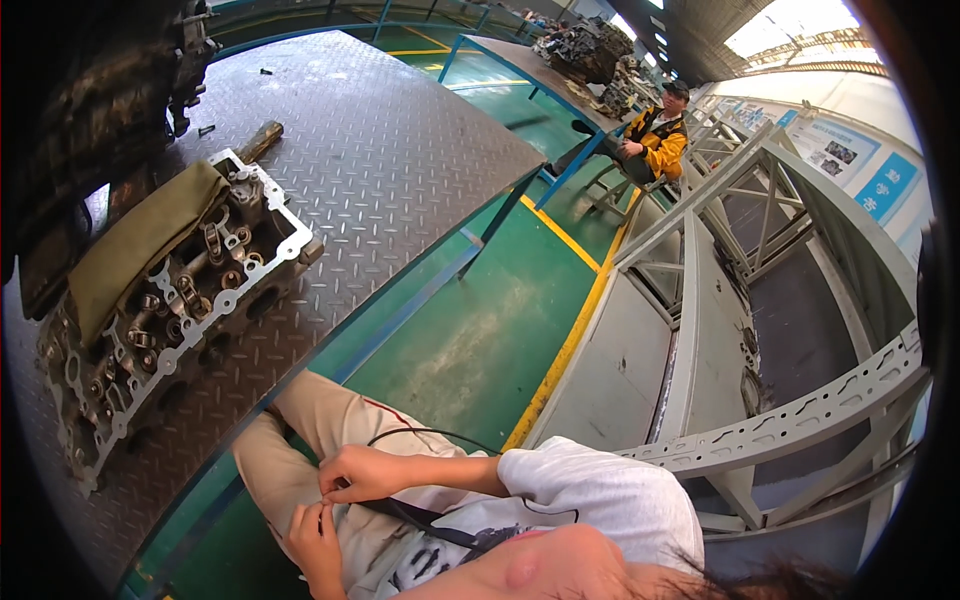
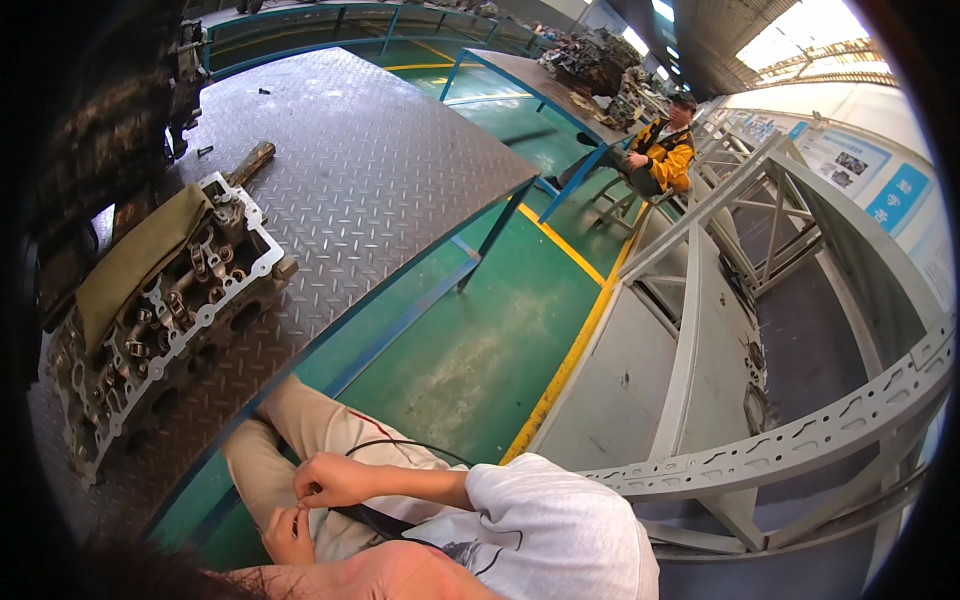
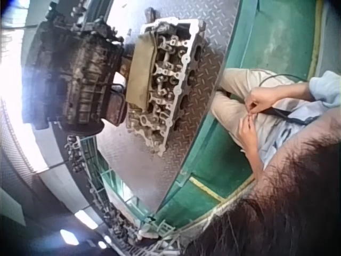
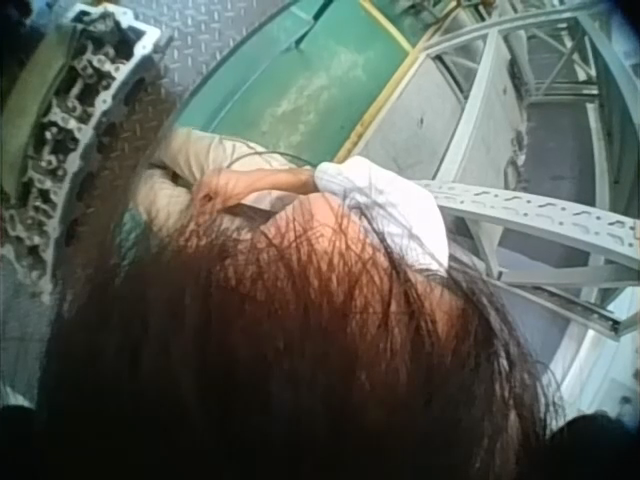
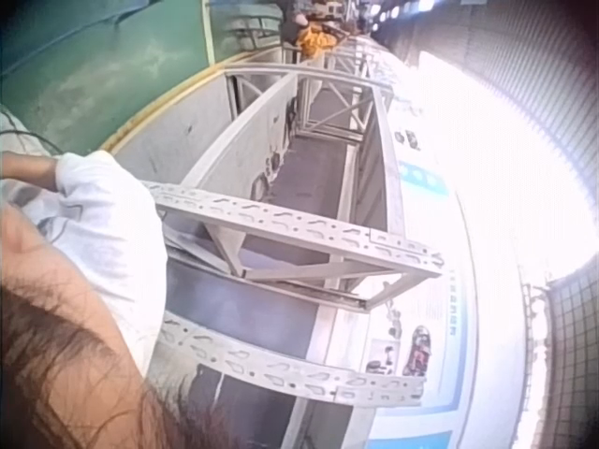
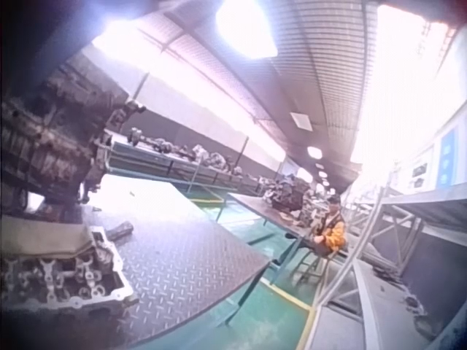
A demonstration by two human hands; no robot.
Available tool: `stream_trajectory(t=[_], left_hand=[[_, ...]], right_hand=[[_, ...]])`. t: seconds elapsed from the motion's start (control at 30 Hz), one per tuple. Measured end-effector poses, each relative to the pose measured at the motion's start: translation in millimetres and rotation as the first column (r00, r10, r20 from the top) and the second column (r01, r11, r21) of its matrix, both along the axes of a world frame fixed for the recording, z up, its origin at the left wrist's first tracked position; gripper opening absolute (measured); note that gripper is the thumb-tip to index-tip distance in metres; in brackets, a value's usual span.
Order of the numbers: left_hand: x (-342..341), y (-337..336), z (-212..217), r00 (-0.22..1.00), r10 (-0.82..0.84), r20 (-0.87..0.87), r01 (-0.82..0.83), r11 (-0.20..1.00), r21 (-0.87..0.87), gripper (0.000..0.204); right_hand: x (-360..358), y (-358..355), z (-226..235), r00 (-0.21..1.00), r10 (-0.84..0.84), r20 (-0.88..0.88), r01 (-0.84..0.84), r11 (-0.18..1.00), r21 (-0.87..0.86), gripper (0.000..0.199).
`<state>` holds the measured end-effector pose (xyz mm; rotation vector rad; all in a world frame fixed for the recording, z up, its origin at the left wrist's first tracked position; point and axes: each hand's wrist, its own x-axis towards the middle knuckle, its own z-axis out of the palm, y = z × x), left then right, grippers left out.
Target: The person assembles engine components by hand on a workbench, inserting small parts into the cylinder head and placing a metal plate on top.
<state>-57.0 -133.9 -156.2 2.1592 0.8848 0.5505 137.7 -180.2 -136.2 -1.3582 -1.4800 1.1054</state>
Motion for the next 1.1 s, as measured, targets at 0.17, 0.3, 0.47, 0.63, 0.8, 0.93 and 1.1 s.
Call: stream_trajectory(t=[0.17, 0.3, 0.47, 0.63, 0.8, 0.93, 1.1], left_hand=[[0.0, -0.8, 4.8, 0.999, 0.017, -0.044, -0.021, 0.997, -0.073, 0.009], [-1.9, 6.8, -14.4, 0.998, -0.011, -0.065, 0.006, 0.998, -0.069, 0.008], [0.6, 4.7, -0.4, 0.995, 0.039, -0.089, -0.045, 0.997, -0.062, 0.011], [-9.2, 5.7, -9.1, 0.996, 0.089, -0.019, -0.090, 0.996, -0.024, 0.011], [-16.1, 6.9, -18.9, 0.985, 0.161, 0.064, -0.161, 0.987, -0.001, 0.009], [-21.7, 11.4, -20.9, 0.976, 0.213, 0.050, -0.209, 0.975, -0.073, 0.009], [-25.1, 13.1, -35.5, 0.983, 0.182, -0.014, -0.182, 0.979, -0.093, 0.009]], right_hand=[[5.5, -5.0, -9.0, 0.998, -0.042, 0.051, 0.043, 0.999, -0.010, 0.009], [14.5, -3.8, -11.6, 0.998, -0.047, 0.052, 0.051, 0.996, -0.069, 0.009], [18.6, -7.1, -15.7, 0.998, -0.051, 0.035, 0.052, 0.998, -0.028, 0.009], [12.3, -2.9, -11.0, 0.998, -0.051, 0.019, 0.052, 0.998, -0.043, 0.009], [9.0, -3.0, -9.6, 0.993, -0.115, -0.009, 0.114, 0.991, -0.070, 0.012], [10.1, -4.0, -8.8, 0.994, -0.109, -0.004, 0.108, 0.991, -0.082, 0.012], [12.3, -5.8, -10.1, 0.995, -0.098, -0.017, 0.096, 0.992, -0.078, 0.010]])
